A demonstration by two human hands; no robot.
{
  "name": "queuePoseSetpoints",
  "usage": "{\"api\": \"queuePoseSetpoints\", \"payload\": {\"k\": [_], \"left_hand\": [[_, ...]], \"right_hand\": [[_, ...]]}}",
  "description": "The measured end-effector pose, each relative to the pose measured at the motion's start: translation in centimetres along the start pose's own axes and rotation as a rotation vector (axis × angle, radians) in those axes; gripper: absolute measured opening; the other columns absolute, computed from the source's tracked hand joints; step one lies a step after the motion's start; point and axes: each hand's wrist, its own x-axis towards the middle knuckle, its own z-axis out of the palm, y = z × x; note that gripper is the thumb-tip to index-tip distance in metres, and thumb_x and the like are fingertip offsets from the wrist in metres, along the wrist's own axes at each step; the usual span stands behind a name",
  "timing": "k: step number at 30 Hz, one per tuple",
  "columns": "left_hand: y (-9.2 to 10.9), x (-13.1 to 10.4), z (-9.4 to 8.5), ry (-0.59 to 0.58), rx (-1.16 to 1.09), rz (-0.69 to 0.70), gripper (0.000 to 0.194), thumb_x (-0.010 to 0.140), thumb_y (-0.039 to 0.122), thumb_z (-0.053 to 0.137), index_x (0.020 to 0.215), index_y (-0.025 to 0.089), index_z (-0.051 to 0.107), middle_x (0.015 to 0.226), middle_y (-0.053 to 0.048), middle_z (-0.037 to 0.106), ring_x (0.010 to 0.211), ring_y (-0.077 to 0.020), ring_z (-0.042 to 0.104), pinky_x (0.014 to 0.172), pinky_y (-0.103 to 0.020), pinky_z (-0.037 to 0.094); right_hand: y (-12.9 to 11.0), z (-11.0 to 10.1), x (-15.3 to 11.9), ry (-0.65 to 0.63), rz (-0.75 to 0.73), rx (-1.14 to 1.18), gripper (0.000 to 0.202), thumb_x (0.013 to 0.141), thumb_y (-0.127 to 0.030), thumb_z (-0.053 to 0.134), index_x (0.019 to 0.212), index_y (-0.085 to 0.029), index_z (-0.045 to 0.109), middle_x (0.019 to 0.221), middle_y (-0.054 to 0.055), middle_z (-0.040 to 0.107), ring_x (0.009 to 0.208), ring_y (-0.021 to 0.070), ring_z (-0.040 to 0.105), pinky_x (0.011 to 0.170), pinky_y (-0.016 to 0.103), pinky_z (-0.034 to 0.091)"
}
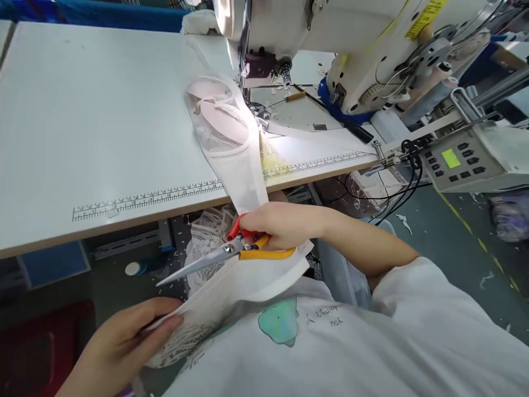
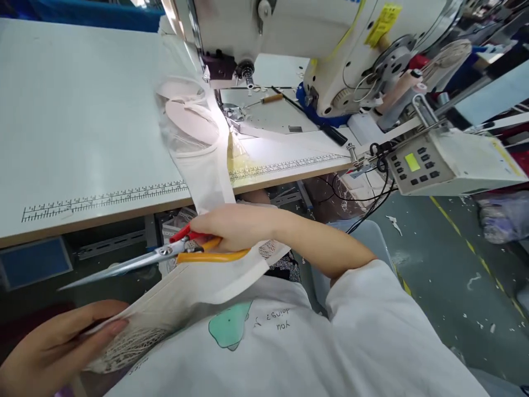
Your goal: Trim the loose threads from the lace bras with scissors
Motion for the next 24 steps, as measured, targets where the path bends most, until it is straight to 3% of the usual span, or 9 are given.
{"api": "queuePoseSetpoints", "payload": {"k": [3, 6, 8, 12, 15, 18, 21, 24], "left_hand": [[-1.3, 1.8, -1.0, -0.144, 0.066, -0.004, 0.016, 0.066, 0.041, 0.065, 0.067, 0.026, 0.07, 0.061, -0.001, 0.068, 0.053, -0.0169, 0.059, 0.048, -0.019, 0.047], [-2.5, 3.8, -1.7, -0.16, 0.202, 0.086, 0.023, 0.072, 0.044, 0.059, 0.07, 0.022, 0.067, 0.069, -0.002, 0.067, 0.062, -0.0171, 0.061, 0.055, -0.019, 0.048], [-2.7, 4.7, -1.5, -0.084, 0.354, 0.199, 0.025, 0.076, 0.045, 0.055, 0.077, 0.022, 0.066, 0.079, -0.003, 0.067, 0.069, -0.0168, 0.061, 0.056, -0.019, 0.048], [-1.0, 4.9, 0.6, -0.011, 0.447, 0.568, 0.028, 0.08, 0.034, 0.051, 0.104, 0.021, 0.058, 0.102, -0.006, 0.065, 0.084, -0.0195, 0.063, 0.064, -0.023, 0.05], [1.1, 4.6, 2.8, 0.0, 0.405, 0.761, 0.022, 0.08, 0.028, 0.052, 0.1, 0.024, 0.06, 0.086, -0.003, 0.069, 0.07, -0.0173, 0.064, 0.058, -0.023, 0.048], [2.6, 4.7, 4.1, 0.043, 0.331, 0.667, 0.01, 0.078, 0.027, 0.054, 0.077, 0.024, 0.064, 0.058, 0.002, 0.064, 0.052, -0.0148, 0.059, 0.049, -0.022, 0.043], [3.1, 5.1, 4.2, 0.033, 0.12, 0.441, 0.007, 0.074, 0.027, 0.058, 0.072, 0.022, 0.063, 0.067, -0.001, 0.066, 0.061, -0.0167, 0.06, 0.057, -0.024, 0.045], [3.3, 5.3, 4.0, -0.067, -0.14, 0.223, 0.009, 0.074, 0.027, 0.06, 0.068, 0.021, 0.061, 0.075, -0.003, 0.066, 0.07, -0.017, 0.058, 0.061, -0.023, 0.046]], "right_hand": [[0.7, -0.7, 0.7, 0.0, 0.075, -0.089, 0.011, 0.077, -0.013, 0.051, 0.074, -0.017, 0.041, 0.072, 0.001, 0.052, 0.058, 0.0104, 0.041, 0.051, 0.022, 0.029], [0.9, -0.8, 1.6, 0.016, 0.138, -0.161, 0.017, 0.077, -0.012, 0.052, 0.071, -0.018, 0.038, 0.07, 0.001, 0.049, 0.057, 0.0106, 0.039, 0.051, 0.023, 0.028], [0.6, -0.7, 1.9, -0.01, 0.132, -0.152, 0.02, 0.076, -0.012, 0.053, 0.069, -0.018, 0.035, 0.069, 0.0, 0.047, 0.057, 0.0108, 0.038, 0.051, 0.023, 0.028], [-0.8, -0.3, 2.2, -0.082, 0.003, -0.031, 0.025, 0.076, -0.013, 0.053, 0.067, -0.019, 0.03, 0.066, -0.002, 0.044, 0.057, 0.0102, 0.036, 0.052, 0.023, 0.027], [-1.6, -0.3, 2.4, -0.091, -0.078, 0.052, 0.026, 0.075, -0.013, 0.054, 0.068, -0.02, 0.03, 0.067, -0.003, 0.043, 0.059, 0.0098, 0.036, 0.053, 0.023, 0.028], [-1.4, -0.8, 2.6, -0.091, -0.033, 0.047, 0.027, 0.076, -0.016, 0.054, 0.067, -0.019, 0.03, 0.066, -0.003, 0.042, 0.059, 0.0098, 0.036, 0.054, 0.023, 0.027], [-0.4, -1.4, 2.7, -0.091, 0.013, 0.002, 0.025, 0.077, -0.017, 0.054, 0.066, -0.019, 0.031, 0.065, -0.004, 0.042, 0.058, 0.0098, 0.036, 0.053, 0.024, 0.027], [0.4, -2.0, 2.8, -0.065, 0.022, -0.025, 0.027, 0.078, -0.019, 0.055, 0.064, -0.019, 0.031, 0.063, -0.004, 0.04, 0.056, 0.0092, 0.034, 0.052, 0.024, 0.026]]}}
